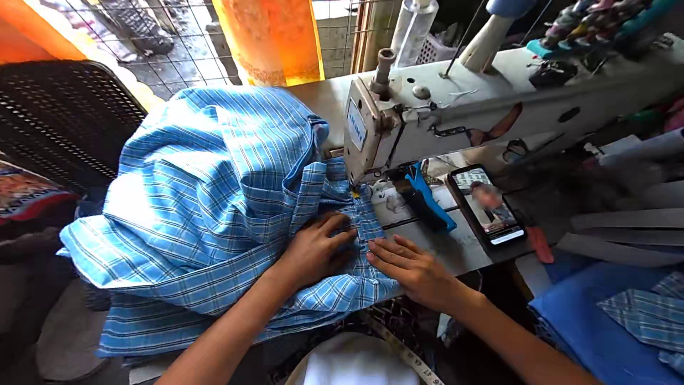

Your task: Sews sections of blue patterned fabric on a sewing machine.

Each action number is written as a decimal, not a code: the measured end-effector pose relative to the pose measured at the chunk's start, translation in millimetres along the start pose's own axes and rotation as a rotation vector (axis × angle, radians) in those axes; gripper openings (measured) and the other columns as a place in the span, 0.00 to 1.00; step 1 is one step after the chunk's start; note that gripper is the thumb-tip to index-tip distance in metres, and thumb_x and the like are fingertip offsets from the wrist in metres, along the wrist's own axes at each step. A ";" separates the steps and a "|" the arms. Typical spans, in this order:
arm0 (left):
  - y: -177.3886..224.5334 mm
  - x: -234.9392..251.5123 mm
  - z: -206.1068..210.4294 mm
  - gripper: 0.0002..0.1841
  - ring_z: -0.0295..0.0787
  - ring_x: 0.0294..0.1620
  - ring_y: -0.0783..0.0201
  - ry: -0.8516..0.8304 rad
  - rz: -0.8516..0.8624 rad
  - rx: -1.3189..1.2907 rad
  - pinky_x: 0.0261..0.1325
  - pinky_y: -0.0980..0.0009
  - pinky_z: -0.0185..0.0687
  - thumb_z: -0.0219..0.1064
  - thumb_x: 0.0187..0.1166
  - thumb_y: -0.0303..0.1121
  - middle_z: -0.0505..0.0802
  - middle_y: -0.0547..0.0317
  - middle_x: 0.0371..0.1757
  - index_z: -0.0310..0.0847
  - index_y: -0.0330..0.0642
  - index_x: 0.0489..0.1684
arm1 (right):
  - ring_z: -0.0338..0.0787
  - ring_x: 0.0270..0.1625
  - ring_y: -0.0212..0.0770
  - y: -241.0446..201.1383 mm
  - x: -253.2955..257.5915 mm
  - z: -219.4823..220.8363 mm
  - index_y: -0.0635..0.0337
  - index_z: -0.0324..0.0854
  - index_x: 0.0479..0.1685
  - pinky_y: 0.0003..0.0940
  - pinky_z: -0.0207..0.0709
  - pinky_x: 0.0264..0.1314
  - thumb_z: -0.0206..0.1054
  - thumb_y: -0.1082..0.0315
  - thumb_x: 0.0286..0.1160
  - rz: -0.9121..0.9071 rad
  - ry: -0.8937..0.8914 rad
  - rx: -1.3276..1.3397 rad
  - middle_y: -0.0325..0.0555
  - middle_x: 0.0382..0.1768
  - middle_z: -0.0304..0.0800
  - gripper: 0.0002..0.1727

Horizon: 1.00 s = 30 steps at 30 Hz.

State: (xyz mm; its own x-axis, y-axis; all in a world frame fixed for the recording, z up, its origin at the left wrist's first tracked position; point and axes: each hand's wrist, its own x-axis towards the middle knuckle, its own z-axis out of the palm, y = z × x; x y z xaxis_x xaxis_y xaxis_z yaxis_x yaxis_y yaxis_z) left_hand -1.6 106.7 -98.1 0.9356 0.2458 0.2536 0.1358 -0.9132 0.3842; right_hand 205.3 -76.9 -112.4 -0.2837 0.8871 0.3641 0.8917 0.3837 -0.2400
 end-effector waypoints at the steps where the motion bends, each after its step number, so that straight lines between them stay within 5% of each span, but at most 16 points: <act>1: 1.0 0.8 -0.6 0.20 0.79 0.79 0.46 -0.005 -0.001 0.005 0.75 0.46 0.78 0.61 0.85 0.47 0.87 0.45 0.72 0.90 0.50 0.66 | 0.81 0.80 0.49 0.9 0.5 -1.6 0.53 0.84 0.72 0.56 0.69 0.82 0.59 0.80 0.72 -0.008 -0.017 -0.002 0.46 0.75 0.85 0.27; 5: 9.2 4.2 -4.4 0.20 0.79 0.79 0.44 -0.049 -0.047 0.015 0.75 0.45 0.77 0.60 0.84 0.44 0.88 0.46 0.73 0.89 0.48 0.66 | 0.77 0.83 0.50 4.2 2.2 -4.2 0.47 0.85 0.71 0.62 0.64 0.84 0.59 0.81 0.71 -0.042 -0.066 0.075 0.36 0.75 0.85 0.30; 10: 33.4 21.3 -20.3 0.14 0.81 0.75 0.44 -0.112 -0.307 -0.117 0.73 0.46 0.78 0.61 0.86 0.35 0.90 0.46 0.67 0.93 0.40 0.54 | 0.74 0.85 0.58 3.4 9.7 -29.3 0.51 0.84 0.75 0.68 0.63 0.83 0.57 0.86 0.68 0.005 -0.226 0.282 0.45 0.79 0.81 0.33; 14: 45.7 31.5 -23.3 0.10 0.90 0.59 0.46 -0.004 -0.446 -0.174 0.63 0.48 0.84 0.66 0.83 0.30 0.92 0.43 0.56 0.92 0.34 0.47 | 0.88 0.70 0.48 5.8 35.2 -61.8 0.59 0.85 0.70 0.43 0.80 0.73 0.56 0.77 0.81 0.237 -0.149 0.387 0.52 0.70 0.88 0.22; 16: 46.5 33.0 -20.3 0.10 0.91 0.57 0.46 -0.002 -0.487 -0.198 0.62 0.47 0.85 0.67 0.82 0.29 0.91 0.41 0.59 0.91 0.33 0.49 | 0.92 0.58 0.47 5.3 49.9 -56.4 0.63 0.88 0.63 0.41 0.85 0.62 0.58 0.69 0.88 0.466 -0.088 0.396 0.53 0.59 0.92 0.16; 19: 42.2 34.3 -11.6 0.10 0.92 0.55 0.45 0.025 -0.533 -0.202 0.60 0.46 0.85 0.69 0.81 0.31 0.91 0.40 0.57 0.92 0.34 0.50 | 0.93 0.49 0.50 5.9 68.0 -30.0 0.66 0.90 0.54 0.45 0.85 0.57 0.65 0.69 0.83 0.665 0.010 0.370 0.57 0.48 0.92 0.12; 24: 41.1 35.9 -5.6 0.09 0.93 0.52 0.46 0.062 -0.510 -0.143 0.55 0.43 0.85 0.69 0.80 0.30 0.94 0.45 0.53 0.94 0.38 0.44 | 0.91 0.45 0.55 0.5 86.8 -8.2 0.66 0.91 0.43 0.55 0.83 0.50 0.72 0.71 0.77 0.795 0.091 0.278 0.58 0.44 0.90 0.07; 30: 41.4 33.7 4.5 0.12 0.91 0.56 0.40 0.054 -0.401 -0.034 0.54 0.46 0.87 0.58 0.86 0.30 0.90 0.37 0.55 0.85 0.29 0.47 | 0.91 0.44 0.53 -0.3 85.1 -10.7 0.66 0.90 0.44 0.52 0.84 0.50 0.70 0.69 0.79 0.824 0.112 0.313 0.57 0.43 0.90 0.08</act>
State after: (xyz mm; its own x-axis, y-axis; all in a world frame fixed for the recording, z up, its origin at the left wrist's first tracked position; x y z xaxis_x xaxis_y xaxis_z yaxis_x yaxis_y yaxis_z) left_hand 37.0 75.7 -77.7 0.7922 0.5976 0.1238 0.4745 -0.7306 0.4910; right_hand 184.7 -4.2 -71.7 0.4568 0.8882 0.0491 0.6551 -0.2986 -0.6940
